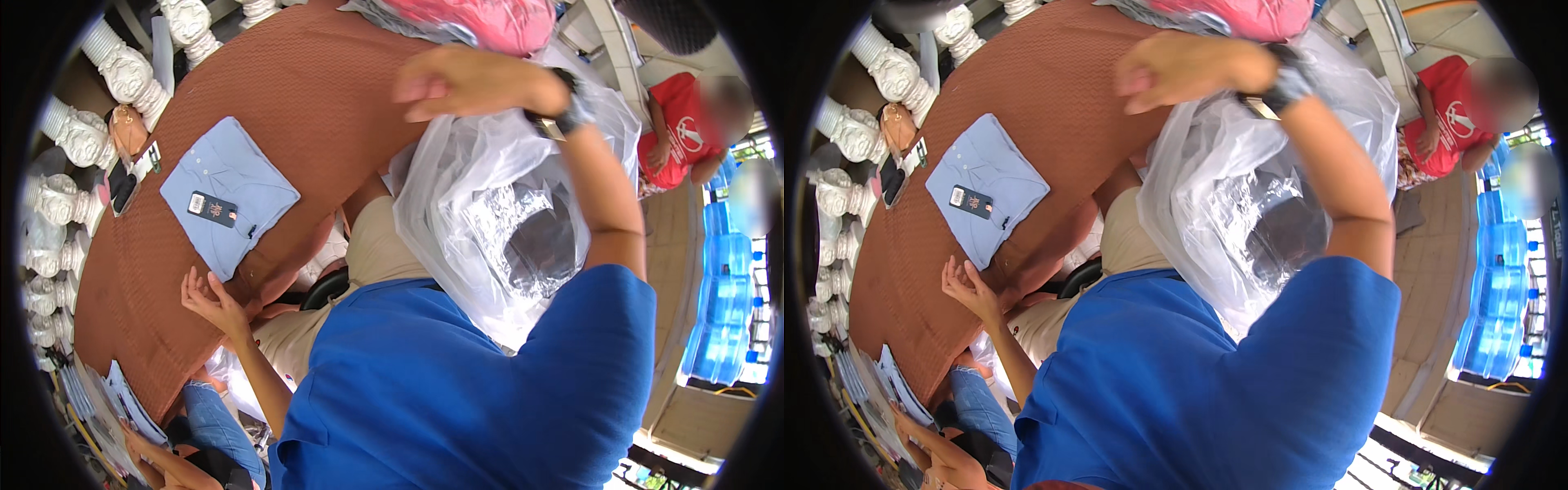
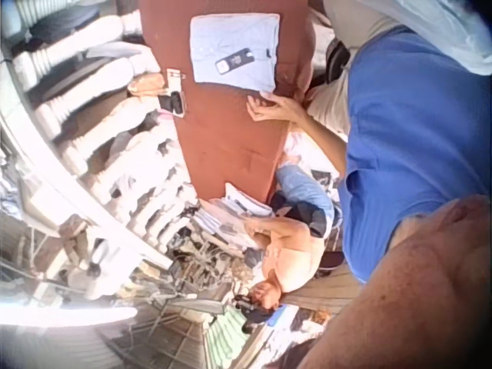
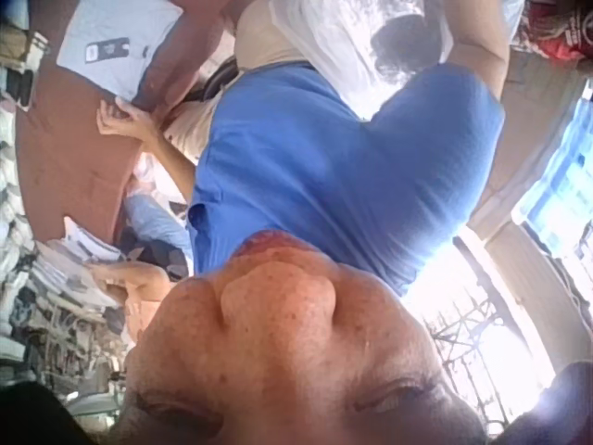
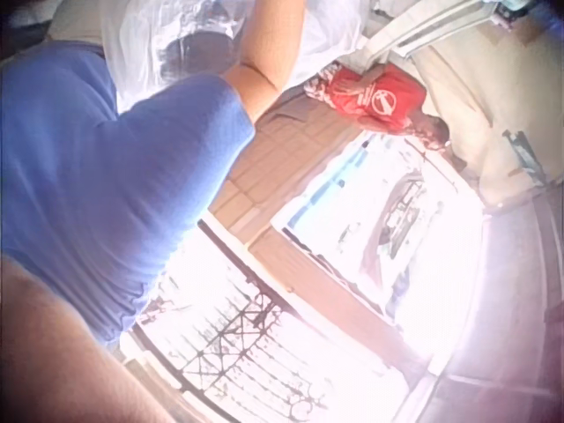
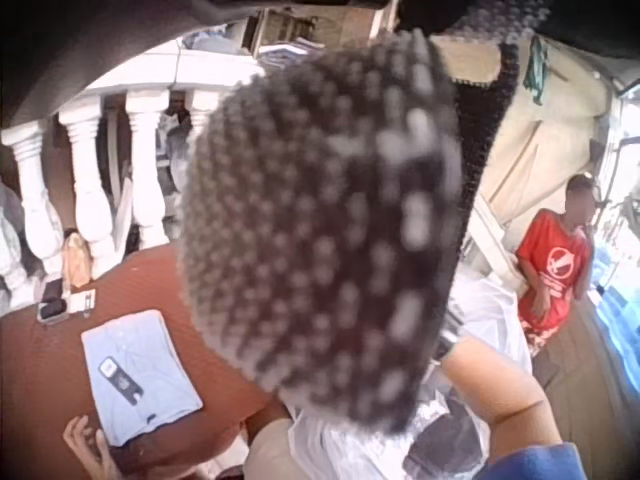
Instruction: The person folds a light blue button-down shirt on a brown textured table, using a white card as a guide for folding the sleeves and body. They then place the folded shirt into a clear plastic bag and seal it.
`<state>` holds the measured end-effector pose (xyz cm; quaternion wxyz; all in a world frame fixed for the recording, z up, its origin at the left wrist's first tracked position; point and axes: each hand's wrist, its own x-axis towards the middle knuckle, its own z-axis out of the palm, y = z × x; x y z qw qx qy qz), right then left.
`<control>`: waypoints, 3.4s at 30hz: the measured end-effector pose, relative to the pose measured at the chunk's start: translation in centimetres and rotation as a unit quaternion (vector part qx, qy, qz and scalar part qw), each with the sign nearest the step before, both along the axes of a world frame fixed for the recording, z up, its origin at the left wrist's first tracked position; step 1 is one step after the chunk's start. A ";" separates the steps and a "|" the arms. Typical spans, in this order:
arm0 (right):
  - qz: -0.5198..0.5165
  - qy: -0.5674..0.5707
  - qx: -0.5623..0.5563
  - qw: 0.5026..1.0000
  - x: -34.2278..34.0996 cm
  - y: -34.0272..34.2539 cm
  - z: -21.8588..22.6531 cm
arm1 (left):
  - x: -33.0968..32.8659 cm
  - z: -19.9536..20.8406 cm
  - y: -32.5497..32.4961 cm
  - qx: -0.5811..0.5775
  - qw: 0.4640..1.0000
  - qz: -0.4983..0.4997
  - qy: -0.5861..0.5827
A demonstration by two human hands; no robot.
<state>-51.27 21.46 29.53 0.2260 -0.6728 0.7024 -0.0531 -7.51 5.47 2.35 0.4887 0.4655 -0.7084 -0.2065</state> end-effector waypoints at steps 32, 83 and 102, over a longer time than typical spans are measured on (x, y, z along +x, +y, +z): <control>0.143 -0.290 -0.192 0.927 12.8 -13.6 -7.9 | -8.7 15.2 3.2 -0.024 0.977 -0.188 0.099; 0.045 -0.198 -0.064 0.977 12.9 -31.9 -22.1 | 7.2 0.0 -13.1 0.413 0.889 0.040 0.196; 0.009 -0.215 -0.064 0.974 12.0 -29.9 -23.2 | 9.4 0.6 -12.7 0.463 0.867 -0.057 0.178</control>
